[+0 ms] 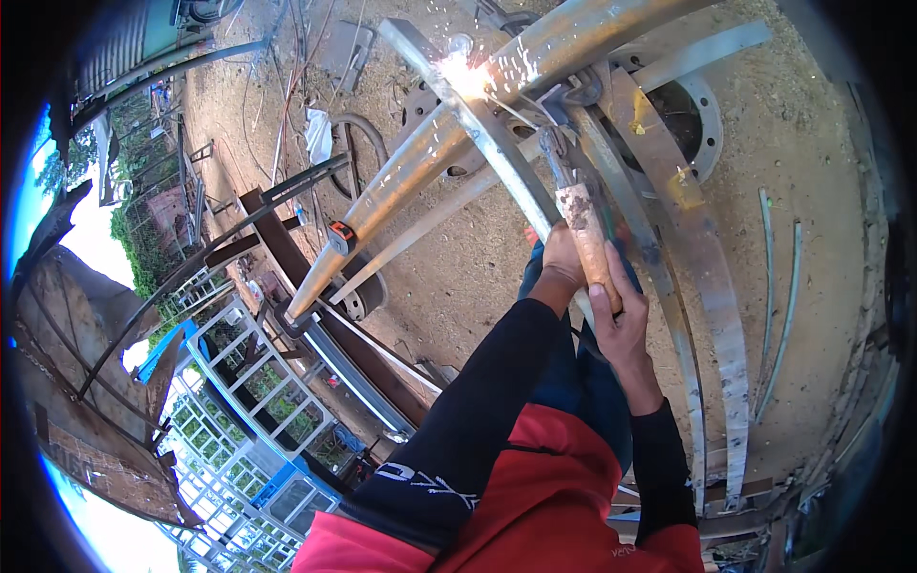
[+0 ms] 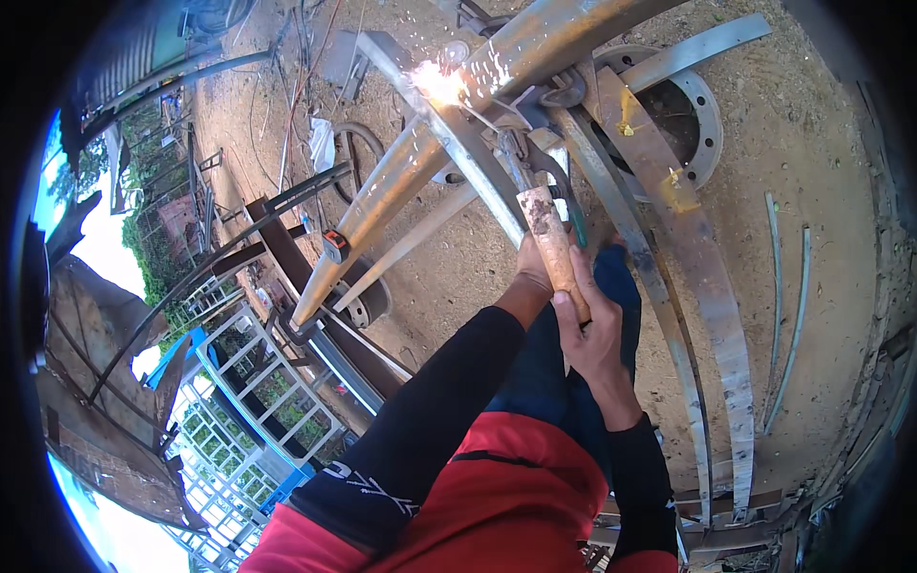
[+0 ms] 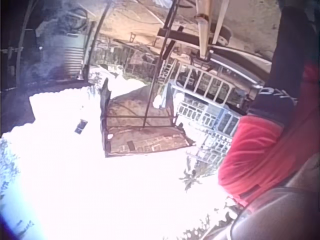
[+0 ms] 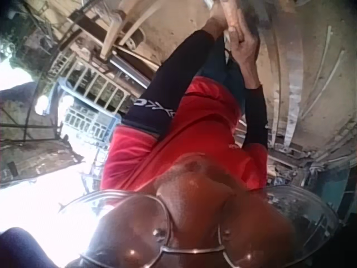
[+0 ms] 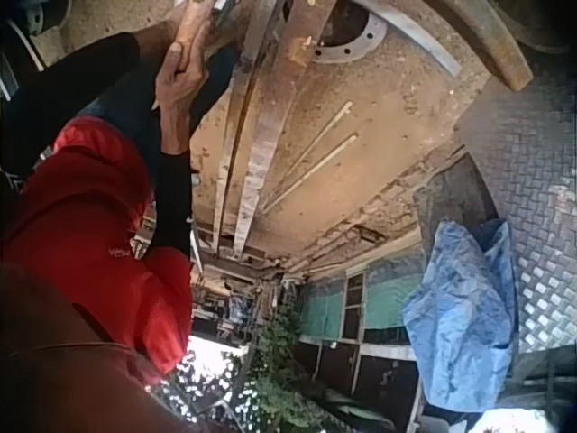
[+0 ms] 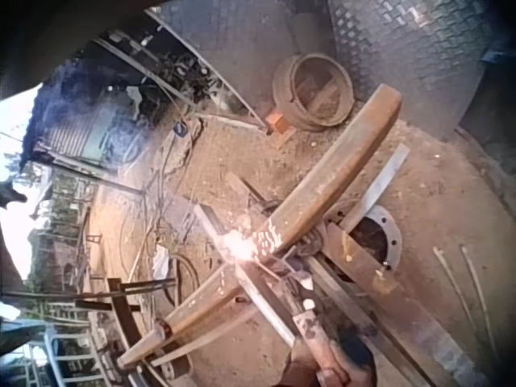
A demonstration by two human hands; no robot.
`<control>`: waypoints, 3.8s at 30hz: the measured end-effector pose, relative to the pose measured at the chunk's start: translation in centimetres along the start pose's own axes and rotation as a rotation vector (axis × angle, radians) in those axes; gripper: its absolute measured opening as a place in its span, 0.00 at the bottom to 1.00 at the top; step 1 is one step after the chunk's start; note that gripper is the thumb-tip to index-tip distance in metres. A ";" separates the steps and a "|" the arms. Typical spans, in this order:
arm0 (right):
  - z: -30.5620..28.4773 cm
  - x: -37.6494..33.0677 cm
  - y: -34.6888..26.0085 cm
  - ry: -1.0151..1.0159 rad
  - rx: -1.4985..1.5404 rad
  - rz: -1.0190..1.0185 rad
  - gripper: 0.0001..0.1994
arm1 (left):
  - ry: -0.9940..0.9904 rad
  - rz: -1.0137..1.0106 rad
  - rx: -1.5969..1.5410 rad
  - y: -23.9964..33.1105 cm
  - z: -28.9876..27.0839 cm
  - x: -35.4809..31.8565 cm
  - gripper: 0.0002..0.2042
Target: The person measures and welds metal bars to a frame structure using a tape measure and a welding torch. They also use an angle grinder to smooth the welded joints and a hammer to adjust the alignment of the metal pieces.
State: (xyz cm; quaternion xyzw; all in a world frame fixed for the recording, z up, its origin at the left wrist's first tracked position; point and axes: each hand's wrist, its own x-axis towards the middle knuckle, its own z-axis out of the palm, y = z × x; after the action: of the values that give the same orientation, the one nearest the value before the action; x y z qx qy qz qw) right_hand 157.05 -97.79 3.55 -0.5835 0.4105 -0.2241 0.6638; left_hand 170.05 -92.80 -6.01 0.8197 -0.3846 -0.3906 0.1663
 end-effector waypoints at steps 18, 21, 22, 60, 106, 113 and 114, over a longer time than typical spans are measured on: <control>-0.3 0.0 -0.4 0.018 0.003 0.034 0.26 | -0.118 0.167 0.477 1.9 -1.2 0.5 0.13; -0.1 0.3 0.0 0.024 -0.002 0.010 0.26 | -0.018 0.183 0.212 1.0 -0.8 0.4 0.14; 0.2 0.2 -0.6 -0.007 0.020 0.007 0.26 | -0.002 0.137 0.115 -2.2 1.1 0.0 0.14; 0.2 0.0 0.3 0.078 0.027 -0.032 0.27 | -0.309 0.058 0.515 3.2 -2.4 1.1 0.12; -1.5 -1.9 1.6 0.014 0.175 0.247 0.27 | -0.128 0.258 0.572 1.2 -0.8 0.5 0.12; -1.4 -2.0 1.6 -0.001 0.219 0.268 0.27 | -0.057 0.316 0.544 0.8 -0.8 0.4 0.14; -1.5 -2.0 1.4 -0.016 0.239 0.329 0.27 | -0.098 0.280 0.547 1.1 -0.9 0.4 0.14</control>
State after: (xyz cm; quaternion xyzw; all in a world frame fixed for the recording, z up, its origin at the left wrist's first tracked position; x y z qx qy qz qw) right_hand 154.42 -96.80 2.84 -0.4273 0.4656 -0.1553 0.7592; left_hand 170.38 -93.85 -5.03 0.7533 -0.5923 -0.2847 -0.0271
